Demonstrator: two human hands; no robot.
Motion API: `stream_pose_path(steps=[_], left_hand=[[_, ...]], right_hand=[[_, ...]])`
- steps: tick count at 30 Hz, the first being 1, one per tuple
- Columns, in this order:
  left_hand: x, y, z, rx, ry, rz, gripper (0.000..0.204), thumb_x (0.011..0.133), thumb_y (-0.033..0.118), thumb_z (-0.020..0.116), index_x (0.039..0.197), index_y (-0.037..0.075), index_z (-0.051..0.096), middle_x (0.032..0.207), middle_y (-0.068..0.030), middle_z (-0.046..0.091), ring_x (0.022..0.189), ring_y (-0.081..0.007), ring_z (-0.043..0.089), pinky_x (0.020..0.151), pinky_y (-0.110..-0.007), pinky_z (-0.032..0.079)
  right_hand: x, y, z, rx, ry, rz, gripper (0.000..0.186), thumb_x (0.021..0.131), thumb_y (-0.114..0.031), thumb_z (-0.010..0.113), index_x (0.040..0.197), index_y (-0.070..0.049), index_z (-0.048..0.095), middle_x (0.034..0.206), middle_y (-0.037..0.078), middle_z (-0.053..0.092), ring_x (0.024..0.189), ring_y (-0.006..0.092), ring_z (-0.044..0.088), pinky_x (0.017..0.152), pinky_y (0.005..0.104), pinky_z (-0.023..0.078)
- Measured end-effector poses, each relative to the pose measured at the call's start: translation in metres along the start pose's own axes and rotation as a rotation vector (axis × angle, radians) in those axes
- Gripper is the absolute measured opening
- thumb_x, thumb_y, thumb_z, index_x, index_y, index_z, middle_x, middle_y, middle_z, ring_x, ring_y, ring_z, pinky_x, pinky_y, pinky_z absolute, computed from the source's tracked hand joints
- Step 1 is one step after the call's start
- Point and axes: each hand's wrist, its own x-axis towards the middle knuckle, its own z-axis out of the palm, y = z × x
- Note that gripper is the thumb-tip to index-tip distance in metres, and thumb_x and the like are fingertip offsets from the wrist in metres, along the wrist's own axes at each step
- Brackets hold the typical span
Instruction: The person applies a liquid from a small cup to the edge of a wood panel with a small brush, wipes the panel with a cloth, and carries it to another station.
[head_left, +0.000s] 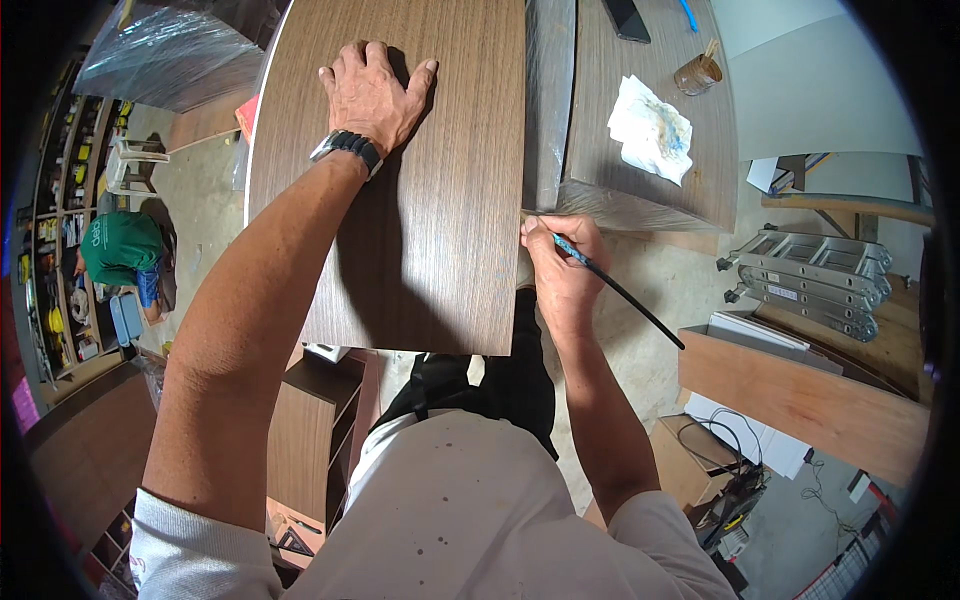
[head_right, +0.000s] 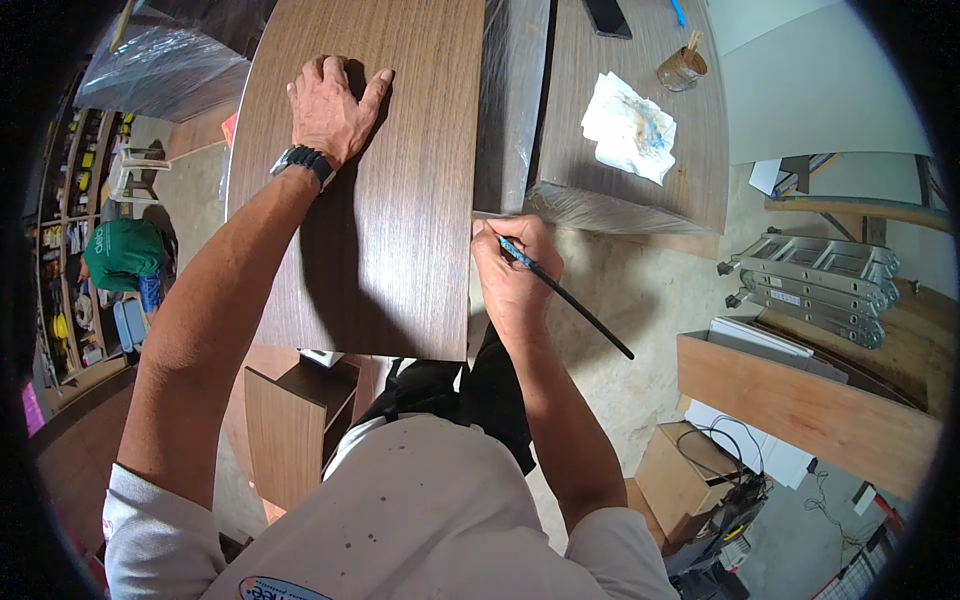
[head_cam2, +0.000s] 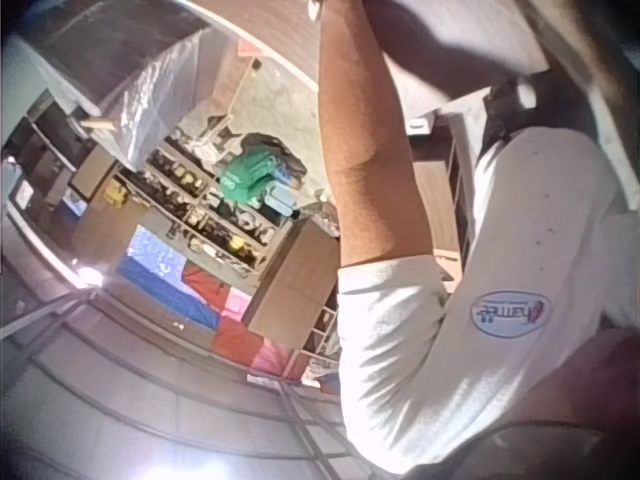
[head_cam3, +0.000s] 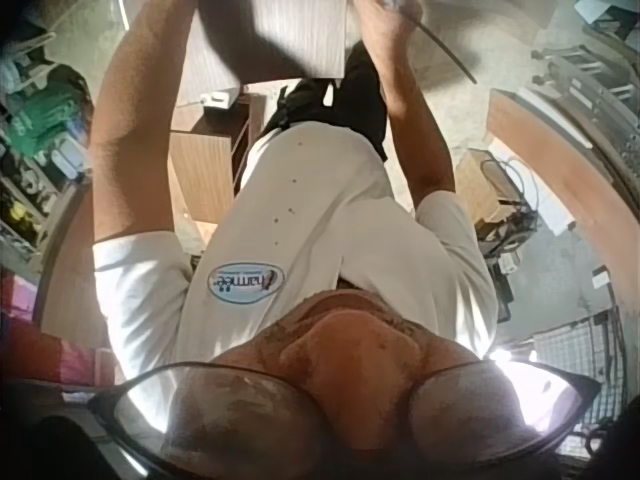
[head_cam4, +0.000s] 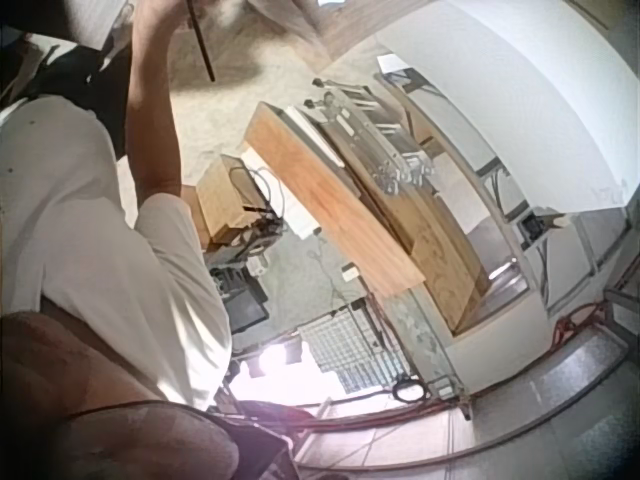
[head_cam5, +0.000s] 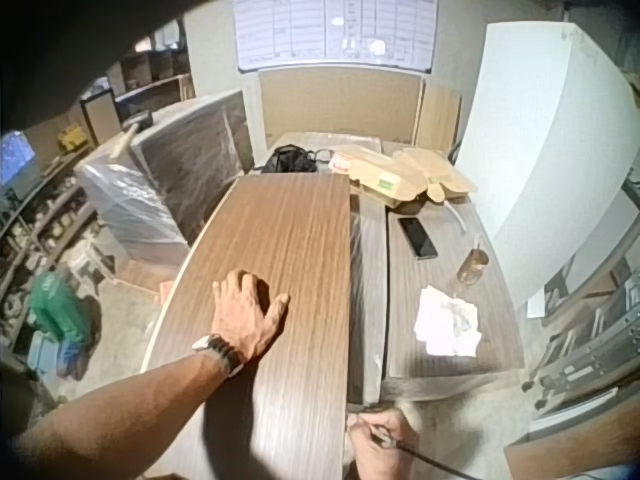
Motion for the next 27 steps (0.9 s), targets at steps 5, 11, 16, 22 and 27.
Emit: stream_pose_path(steps=[5, 11, 16, 22, 27], left_hand=[[0.001, 0.000, -0.001, -0.011, 0.009, 0.004, 0.076, 0.098, 0.067, 0.054, 0.127, -0.003, 0.062, 0.135, -0.0251, 0.056, 0.128, -0.0409, 0.052, 0.114, -0.054, 0.034], [0.000, -0.001, 0.000, -0.016, 0.013, 0.004, 0.074, 0.097, 0.066, 0.056, 0.127, -0.002, 0.062, 0.134, -0.0236, 0.056, 0.129, -0.0404, 0.051, 0.114, -0.054, 0.034], [0.000, -0.001, 0.001, -0.018, 0.035, 0.011, 0.073, 0.097, 0.066, 0.056, 0.126, -0.001, 0.062, 0.132, -0.0229, 0.057, 0.129, -0.0398, 0.051, 0.114, -0.053, 0.035], [0.000, -0.001, 0.000, 0.009, 0.033, 0.012, 0.072, 0.097, 0.066, 0.056, 0.126, 0.000, 0.063, 0.132, -0.0230, 0.057, 0.125, -0.0394, 0.053, 0.113, -0.052, 0.035], [0.000, 0.000, -0.001, -0.011, 0.013, 0.011, 0.072, 0.097, 0.065, 0.057, 0.127, 0.000, 0.063, 0.133, -0.0240, 0.057, 0.126, -0.0395, 0.053, 0.114, -0.052, 0.035]], right_hand=[[-0.003, 0.002, 0.000, 0.026, 0.010, 0.011, 0.016, 0.087, 0.003, 0.078, 0.090, -0.003, 0.064, 0.069, 0.001, 0.062, 0.059, 0.0043, 0.054, 0.054, 0.0237, 0.045], [-0.006, -0.002, -0.003, -0.001, -0.011, 0.039, 0.014, 0.087, 0.003, 0.078, 0.090, -0.002, 0.065, 0.068, 0.000, 0.061, 0.059, 0.0030, 0.053, 0.052, 0.0233, 0.044], [-0.007, -0.007, -0.004, 0.027, -0.012, 0.044, 0.014, 0.088, 0.003, 0.077, 0.090, -0.002, 0.065, 0.067, -0.001, 0.061, 0.058, 0.0023, 0.052, 0.051, 0.0227, 0.042], [-0.010, -0.008, -0.004, 0.014, 0.000, 0.006, 0.015, 0.088, 0.004, 0.077, 0.090, -0.003, 0.064, 0.067, -0.002, 0.060, 0.058, 0.0022, 0.051, 0.051, 0.0230, 0.041], [-0.012, -0.010, -0.005, 0.025, 0.004, 0.036, 0.015, 0.088, 0.004, 0.077, 0.090, -0.003, 0.064, 0.066, -0.002, 0.060, 0.058, 0.0022, 0.051, 0.051, 0.0227, 0.041]])
